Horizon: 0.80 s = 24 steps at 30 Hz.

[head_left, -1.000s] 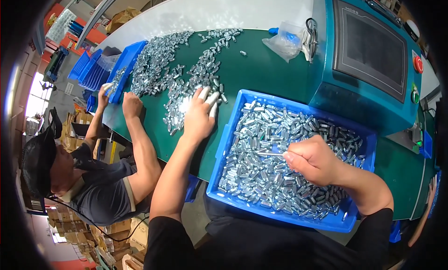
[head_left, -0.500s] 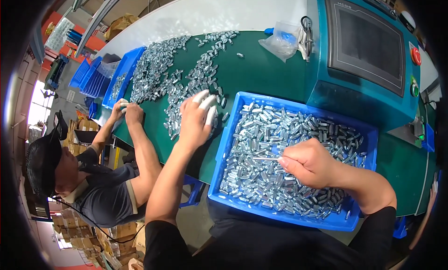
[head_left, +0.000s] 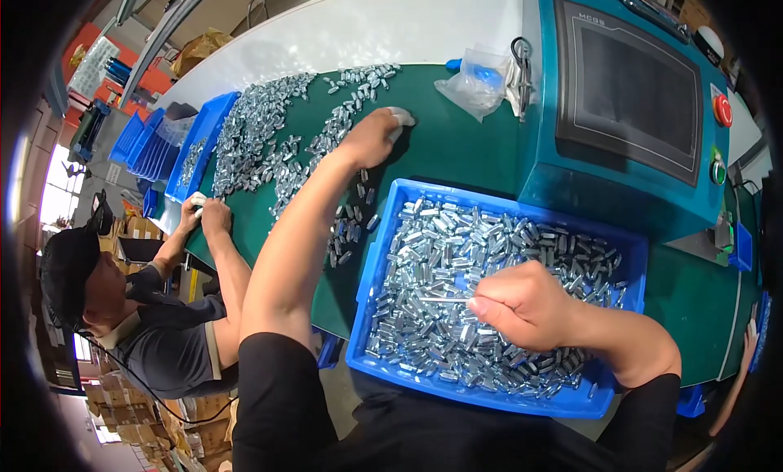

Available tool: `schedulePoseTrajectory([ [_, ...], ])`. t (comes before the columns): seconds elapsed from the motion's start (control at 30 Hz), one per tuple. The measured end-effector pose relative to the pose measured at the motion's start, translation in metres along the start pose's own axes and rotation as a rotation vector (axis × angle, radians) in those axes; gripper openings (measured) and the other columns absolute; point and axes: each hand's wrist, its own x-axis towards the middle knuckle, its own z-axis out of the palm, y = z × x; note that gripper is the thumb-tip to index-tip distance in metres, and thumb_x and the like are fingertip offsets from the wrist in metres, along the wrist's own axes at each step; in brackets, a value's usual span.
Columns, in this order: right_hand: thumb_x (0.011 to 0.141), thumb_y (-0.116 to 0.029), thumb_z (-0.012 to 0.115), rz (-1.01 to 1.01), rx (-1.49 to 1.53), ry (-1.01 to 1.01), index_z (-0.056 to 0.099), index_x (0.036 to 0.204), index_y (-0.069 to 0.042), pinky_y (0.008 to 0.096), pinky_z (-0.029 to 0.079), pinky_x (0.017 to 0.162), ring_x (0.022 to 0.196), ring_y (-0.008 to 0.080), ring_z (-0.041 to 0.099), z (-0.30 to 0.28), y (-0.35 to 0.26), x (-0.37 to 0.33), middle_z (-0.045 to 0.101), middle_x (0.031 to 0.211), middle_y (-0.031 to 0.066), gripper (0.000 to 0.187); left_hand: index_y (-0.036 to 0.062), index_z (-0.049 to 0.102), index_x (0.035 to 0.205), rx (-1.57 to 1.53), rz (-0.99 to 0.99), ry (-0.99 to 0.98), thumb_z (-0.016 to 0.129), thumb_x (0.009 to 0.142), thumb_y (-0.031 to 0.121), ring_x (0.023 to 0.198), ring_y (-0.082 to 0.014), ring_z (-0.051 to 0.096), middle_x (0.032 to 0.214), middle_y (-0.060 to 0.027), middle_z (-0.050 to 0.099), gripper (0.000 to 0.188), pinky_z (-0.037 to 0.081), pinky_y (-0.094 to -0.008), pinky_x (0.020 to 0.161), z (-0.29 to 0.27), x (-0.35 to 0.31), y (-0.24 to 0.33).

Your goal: Sorting and inspecting small metal components from a blue bin on a factory production floor.

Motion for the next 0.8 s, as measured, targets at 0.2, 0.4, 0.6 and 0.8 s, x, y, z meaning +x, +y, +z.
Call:
schedulePoseTrajectory([
  [0.2,0.095,-0.010,0.059,-0.004,0.026,-0.010,0.059,0.069,-0.002,0.0397,0.041,0.049,0.051,0.0294,0.054,-0.001,-0.002,-0.001,0.053,0.058,0.0111,0.027,0.0024,0.065,0.122,0.011,-0.175,-0.062,0.066,0.090,0.009,0.111,-0.0371,0.060,0.117,-0.0202,0.065,0.032,0.049,-0.0405,0.097,-0.022,-0.066,0.060],
  [0.4,0.096,-0.015,0.060,0.002,0.031,-0.004,0.052,0.066,-0.005,0.0430,0.042,0.049,0.052,0.0328,0.056,0.006,0.003,0.000,0.052,0.056,0.0128,0.032,0.0031,0.062,0.118,0.103,-0.084,-0.004,0.072,0.082,0.017,0.110,-0.0379,0.057,0.119,-0.0171,0.059,0.040,0.047,-0.0441,0.096,-0.013,-0.108,0.087],
  [0.6,0.093,-0.009,0.060,0.013,-0.017,-0.036,0.055,0.067,-0.003,0.0400,0.042,0.050,0.052,0.0292,0.055,0.009,0.004,-0.001,0.052,0.058,0.0109,0.026,0.0027,0.062,0.109,0.106,-0.087,0.027,0.068,0.084,0.005,0.108,-0.0379,0.057,0.117,-0.0165,0.060,0.027,0.049,-0.0429,0.093,-0.012,-0.150,0.092],
  [0.8,0.094,-0.008,0.058,0.015,-0.007,-0.032,0.060,0.071,-0.001,0.0375,0.045,0.053,0.054,0.0280,0.058,0.005,0.002,0.001,0.056,0.060,0.0103,0.024,0.0059,0.057,0.135,0.120,-0.181,0.116,0.075,0.082,0.012,0.123,-0.0386,0.051,0.138,-0.0195,0.052,0.057,0.040,-0.0456,0.106,-0.023,-0.173,0.118],
])
